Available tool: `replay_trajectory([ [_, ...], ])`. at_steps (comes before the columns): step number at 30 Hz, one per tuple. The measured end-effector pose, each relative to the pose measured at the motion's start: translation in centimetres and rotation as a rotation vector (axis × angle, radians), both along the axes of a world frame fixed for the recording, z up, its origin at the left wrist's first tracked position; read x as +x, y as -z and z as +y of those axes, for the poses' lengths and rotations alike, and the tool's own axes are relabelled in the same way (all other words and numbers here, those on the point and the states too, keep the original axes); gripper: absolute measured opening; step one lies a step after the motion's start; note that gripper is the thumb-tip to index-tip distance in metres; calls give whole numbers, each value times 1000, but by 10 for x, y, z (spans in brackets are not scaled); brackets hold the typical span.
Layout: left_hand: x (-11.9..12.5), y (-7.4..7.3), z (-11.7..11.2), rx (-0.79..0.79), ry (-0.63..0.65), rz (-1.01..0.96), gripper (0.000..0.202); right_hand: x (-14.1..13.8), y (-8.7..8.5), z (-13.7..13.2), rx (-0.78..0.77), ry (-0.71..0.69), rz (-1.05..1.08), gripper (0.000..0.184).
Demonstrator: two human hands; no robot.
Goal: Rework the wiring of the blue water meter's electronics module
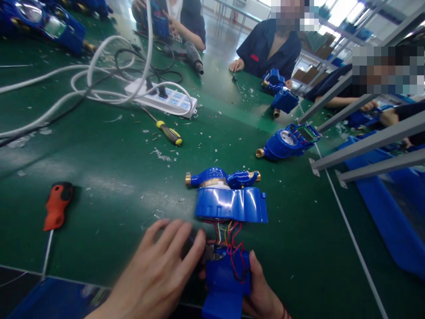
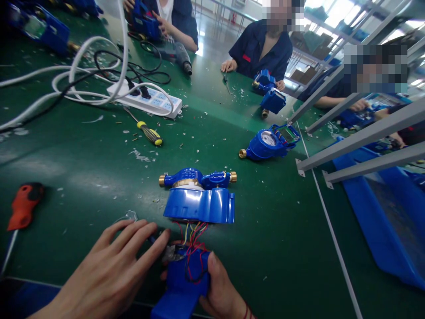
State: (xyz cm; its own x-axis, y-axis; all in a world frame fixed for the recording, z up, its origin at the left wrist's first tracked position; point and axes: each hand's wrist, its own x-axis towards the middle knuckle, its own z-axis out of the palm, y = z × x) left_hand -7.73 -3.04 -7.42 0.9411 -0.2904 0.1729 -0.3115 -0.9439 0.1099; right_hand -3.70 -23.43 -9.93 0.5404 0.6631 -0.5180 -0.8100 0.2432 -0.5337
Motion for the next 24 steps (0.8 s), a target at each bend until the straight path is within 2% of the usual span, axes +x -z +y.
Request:
replay_trajectory([
  [6,3,-3,-6,71,25,-43,41,-1,1,2,-57,22,-40,68],
  [13,5,-8,-8,133,10,79,49,0,-3,4,-86,-15,-16,69],
  [24,6,-6,-6,107,30,144,51,1,-3,4,-83,-37,-19,71],
])
